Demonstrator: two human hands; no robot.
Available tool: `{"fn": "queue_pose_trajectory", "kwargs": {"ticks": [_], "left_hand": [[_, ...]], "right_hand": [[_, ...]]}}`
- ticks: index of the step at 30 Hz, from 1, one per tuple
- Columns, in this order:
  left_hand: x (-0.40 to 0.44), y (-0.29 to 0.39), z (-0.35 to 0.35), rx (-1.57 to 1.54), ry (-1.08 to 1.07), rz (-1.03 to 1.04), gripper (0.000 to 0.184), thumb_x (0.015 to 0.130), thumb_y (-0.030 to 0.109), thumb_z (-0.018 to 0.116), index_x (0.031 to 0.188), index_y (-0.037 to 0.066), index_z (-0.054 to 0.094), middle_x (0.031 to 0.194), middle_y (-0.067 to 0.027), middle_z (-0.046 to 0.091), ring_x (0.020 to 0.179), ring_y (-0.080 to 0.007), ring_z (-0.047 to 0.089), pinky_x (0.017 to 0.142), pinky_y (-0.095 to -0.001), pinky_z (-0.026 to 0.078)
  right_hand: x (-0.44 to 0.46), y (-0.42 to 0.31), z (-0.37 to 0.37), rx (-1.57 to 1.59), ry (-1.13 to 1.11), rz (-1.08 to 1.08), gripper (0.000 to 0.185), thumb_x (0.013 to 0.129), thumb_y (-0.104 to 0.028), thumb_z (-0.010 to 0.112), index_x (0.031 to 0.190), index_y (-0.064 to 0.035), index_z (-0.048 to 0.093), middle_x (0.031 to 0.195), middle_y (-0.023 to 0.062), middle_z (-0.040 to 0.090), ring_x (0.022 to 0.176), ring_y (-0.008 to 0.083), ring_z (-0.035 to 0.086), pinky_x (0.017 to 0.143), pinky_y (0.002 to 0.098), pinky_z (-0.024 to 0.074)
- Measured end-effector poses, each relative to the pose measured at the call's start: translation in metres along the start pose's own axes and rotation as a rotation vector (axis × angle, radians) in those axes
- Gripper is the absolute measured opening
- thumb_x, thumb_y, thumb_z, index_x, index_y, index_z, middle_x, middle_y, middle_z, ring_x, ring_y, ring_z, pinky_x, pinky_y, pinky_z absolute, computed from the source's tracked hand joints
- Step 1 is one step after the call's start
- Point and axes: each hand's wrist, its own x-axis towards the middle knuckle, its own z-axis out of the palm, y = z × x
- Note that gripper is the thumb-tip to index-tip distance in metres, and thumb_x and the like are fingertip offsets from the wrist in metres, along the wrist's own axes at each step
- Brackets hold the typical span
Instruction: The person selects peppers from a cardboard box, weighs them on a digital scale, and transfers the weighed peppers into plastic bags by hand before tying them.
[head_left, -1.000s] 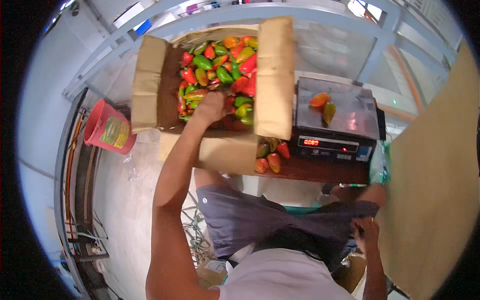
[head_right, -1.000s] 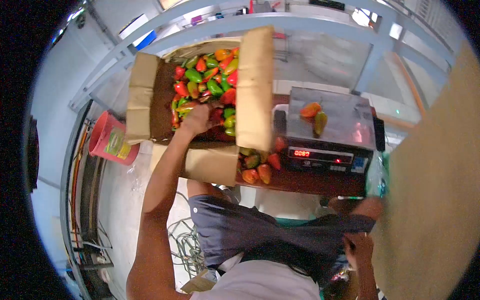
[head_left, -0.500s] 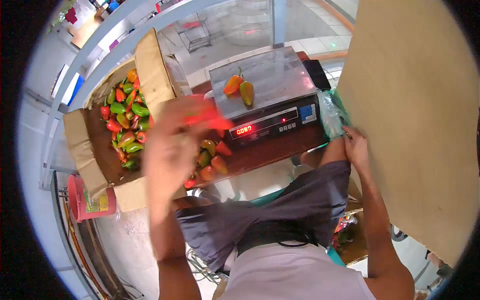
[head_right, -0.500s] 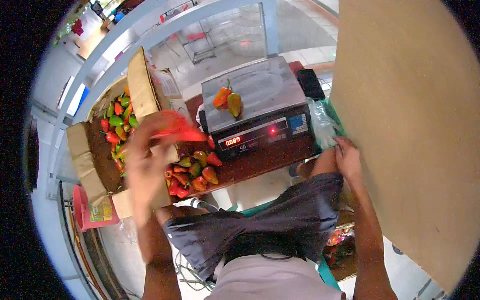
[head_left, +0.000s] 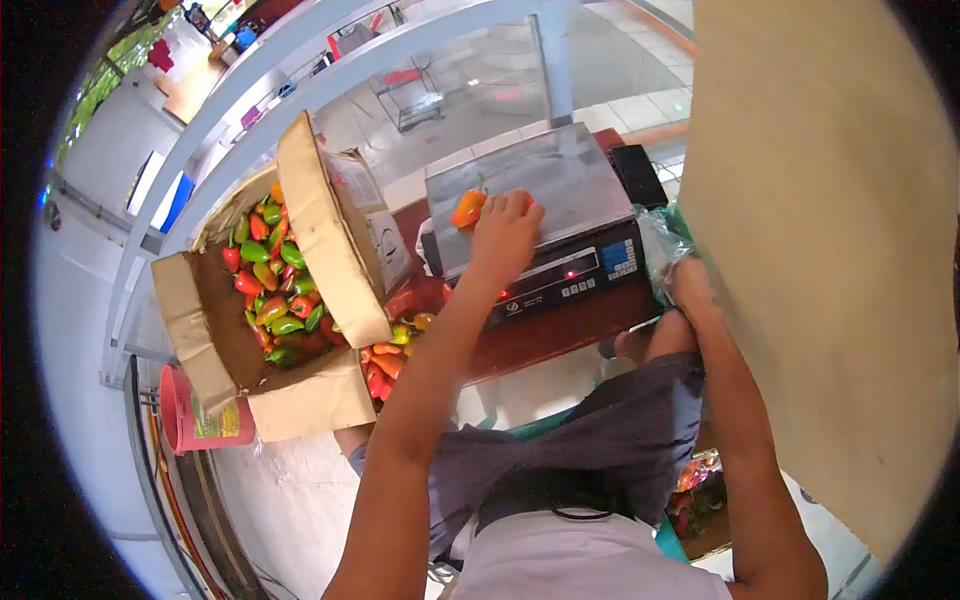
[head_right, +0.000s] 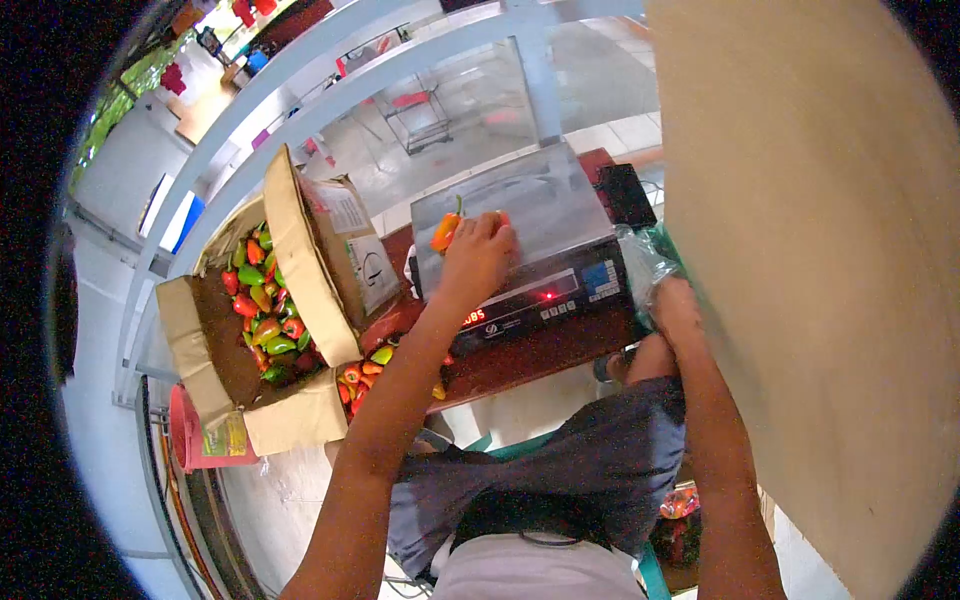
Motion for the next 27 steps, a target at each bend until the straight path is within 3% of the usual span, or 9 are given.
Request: {"fn": "queue_pose_trajectory", "kwargs": {"ticks": [7, 9, 12, 13, 16, 19, 22, 25, 27], "left_hand": [[0.009, 0.051, -0.037, -0.245, 0.167, -0.097, 0.032, 0.074, 0.009, 0.075, 0.106, 0.009, 0.067, 0.117, -0.0133, 0.062, 0.107, -0.0371, 0.060, 0.093, -0.0471, 0.049], [0.012, 0.085, -0.037, -0.591, 0.137, -0.098, 0.033, 0.076, 0.008, 0.077, 0.108, 0.007, 0.067, 0.115, -0.0137, 0.065, 0.103, -0.0356, 0.064, 0.088, -0.0439, 0.053], [0.011, 0.149, -0.020, -1.250, 0.003, -0.217, 0.025, 0.086, 0.007, 0.075, 0.109, 0.004, 0.066, 0.102, -0.0079, 0.069, 0.090, -0.0172, 0.067, 0.079, -0.0325, 0.055], [0.014, 0.163, -0.015, -1.393, -0.265, -0.367, 0.021, 0.091, 0.005, 0.068, 0.112, 0.003, 0.066, 0.105, -0.0075, 0.069, 0.083, -0.0135, 0.066, 0.072, -0.0313, 0.057], [0.005, 0.184, 0.060, -1.440, -0.515, -0.460, 0.033, 0.090, 0.004, 0.065, 0.124, 0.003, 0.064, 0.115, -0.0120, 0.069, 0.088, -0.0148, 0.069, 0.073, -0.0327, 0.057], [-0.006, 0.191, 0.097, -1.206, -0.393, -0.482, 0.054, 0.085, 0.016, 0.072, 0.135, 0.005, 0.057, 0.124, -0.0225, 0.066, 0.110, -0.0362, 0.066, 0.092, -0.0405, 0.052], [-0.002, 0.197, 0.091, -1.031, -0.357, -0.431, 0.073, 0.081, 0.020, 0.075, 0.146, 0.004, 0.046, 0.135, -0.0245, 0.059, 0.122, -0.0423, 0.058, 0.100, -0.0441, 0.049], [0.004, 0.203, 0.087, -0.944, -0.361, -0.461, 0.076, 0.080, 0.020, 0.075, 0.148, 0.009, 0.043, 0.129, -0.0222, 0.062, 0.120, -0.0392, 0.059, 0.098, -0.0430, 0.051], [0.001, 0.209, 0.064, -0.925, -0.126, -0.420, 0.062, 0.082, 0.019, 0.074, 0.139, 0.011, 0.052, 0.118, -0.0198, 0.065, 0.113, -0.0379, 0.063, 0.092, -0.0423, 0.053]], "right_hand": [[0.002, 0.001, 0.023, -0.010, 0.162, -0.015, 0.027, 0.086, -0.021, 0.068, 0.101, 0.0011, 0.068, 0.092, 0.0262, 0.069, 0.089, 0.0420, 0.069, 0.077, 0.0501, 0.0554], [0.017, 0.016, 0.043, -0.019, 0.137, -0.129, 0.026, 0.085, -0.020, 0.070, 0.099, 0.0017, 0.067, 0.091, 0.0264, 0.069, 0.088, 0.0407, 0.070, 0.077, 0.0480, 0.0558], [-0.016, -0.010, -0.009, 0.186, 0.153, -0.144, 0.020, 0.085, -0.014, 0.069, 0.099, -0.0001, 0.067, 0.090, 0.0246, 0.070, 0.087, 0.0393, 0.071, 0.077, 0.0481, 0.0562], [-0.031, -0.025, -0.031, 0.292, 0.172, -0.120, 0.018, 0.085, -0.012, 0.069, 0.099, -0.0011, 0.067, 0.090, 0.0236, 0.071, 0.087, 0.0389, 0.072, 0.077, 0.0486, 0.0563], [-0.042, -0.017, -0.033, 0.487, 0.300, -0.125, 0.017, 0.083, -0.006, 0.071, 0.099, -0.0026, 0.066, 0.088, 0.0197, 0.071, 0.083, 0.0356, 0.072, 0.075, 0.0442, 0.0561], [-0.066, -0.018, -0.045, 0.628, 0.361, -0.157, 0.019, 0.084, -0.003, 0.072, 0.102, -0.0038, 0.065, 0.085, 0.0145, 0.072, 0.081, 0.0326, 0.072, 0.073, 0.0402, 0.0555], [-0.097, -0.031, -0.061, 0.624, 0.390, -0.113, 0.022, 0.088, -0.006, 0.070, 0.110, -0.0054, 0.065, 0.089, 0.0123, 0.071, 0.082, 0.0282, 0.070, 0.073, 0.0379, 0.0545], [-0.108, -0.038, -0.071, 0.577, 0.473, -0.198, 0.028, 0.091, -0.006, 0.067, 0.119, -0.0055, 0.062, 0.097, 0.0148, 0.070, 0.085, 0.0269, 0.069, 0.076, 0.0382, 0.0539], [-0.105, -0.041, -0.081, 0.579, 0.463, -0.258, 0.030, 0.092, -0.007, 0.067, 0.122, -0.0051, 0.062, 0.101, 0.0153, 0.068, 0.087, 0.0273, 0.068, 0.077, 0.0391, 0.0534]]}}
